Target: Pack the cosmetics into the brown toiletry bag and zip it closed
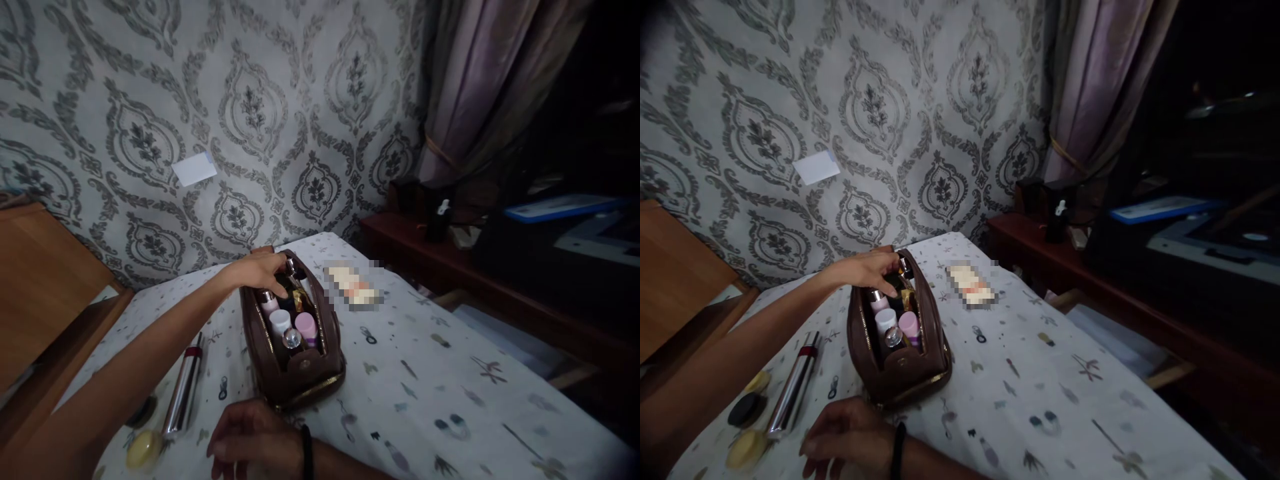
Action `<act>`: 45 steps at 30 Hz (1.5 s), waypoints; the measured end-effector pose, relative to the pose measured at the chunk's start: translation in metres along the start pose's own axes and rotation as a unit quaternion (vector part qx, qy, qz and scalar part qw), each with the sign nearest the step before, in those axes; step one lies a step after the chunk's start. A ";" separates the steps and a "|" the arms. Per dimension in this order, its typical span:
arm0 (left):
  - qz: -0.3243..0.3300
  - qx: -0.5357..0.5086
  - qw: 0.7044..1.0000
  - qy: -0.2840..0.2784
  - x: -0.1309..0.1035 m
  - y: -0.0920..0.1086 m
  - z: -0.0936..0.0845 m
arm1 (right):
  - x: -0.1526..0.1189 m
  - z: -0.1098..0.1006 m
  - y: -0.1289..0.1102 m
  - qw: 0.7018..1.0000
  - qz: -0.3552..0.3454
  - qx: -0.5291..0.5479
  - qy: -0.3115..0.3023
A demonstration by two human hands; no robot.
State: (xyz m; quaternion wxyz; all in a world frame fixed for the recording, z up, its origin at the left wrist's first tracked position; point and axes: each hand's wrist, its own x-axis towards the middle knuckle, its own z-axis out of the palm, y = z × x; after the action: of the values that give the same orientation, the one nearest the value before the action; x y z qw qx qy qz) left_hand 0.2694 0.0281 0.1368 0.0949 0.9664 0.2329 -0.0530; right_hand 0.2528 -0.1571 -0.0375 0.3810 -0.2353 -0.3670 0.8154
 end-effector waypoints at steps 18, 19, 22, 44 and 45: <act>-0.074 0.033 0.983 0.166 -0.047 -0.003 -0.005 | 0.004 -0.003 0.000 0.999 0.001 -0.025 0.027; -0.070 0.020 0.983 0.167 -0.046 -0.003 -0.005 | 0.003 -0.002 -0.001 0.999 0.002 -0.024 0.023; -0.054 -0.041 0.989 0.135 -0.042 -0.006 -0.003 | 0.000 0.000 -0.003 1.000 0.008 -0.010 0.017; -0.081 -0.007 0.977 0.196 -0.069 0.016 0.008 | 0.001 0.000 0.004 0.999 -0.021 -0.026 0.020; -0.088 0.024 0.975 0.202 -0.074 0.021 0.008 | 0.000 0.001 0.002 0.999 -0.019 -0.029 0.019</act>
State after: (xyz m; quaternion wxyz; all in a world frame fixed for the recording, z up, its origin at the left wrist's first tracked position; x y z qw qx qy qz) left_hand 0.2135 -0.0245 0.1428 0.0179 0.9349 0.3298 0.1300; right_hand 0.2513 -0.1582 -0.0389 0.3967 -0.2546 -0.3878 0.7921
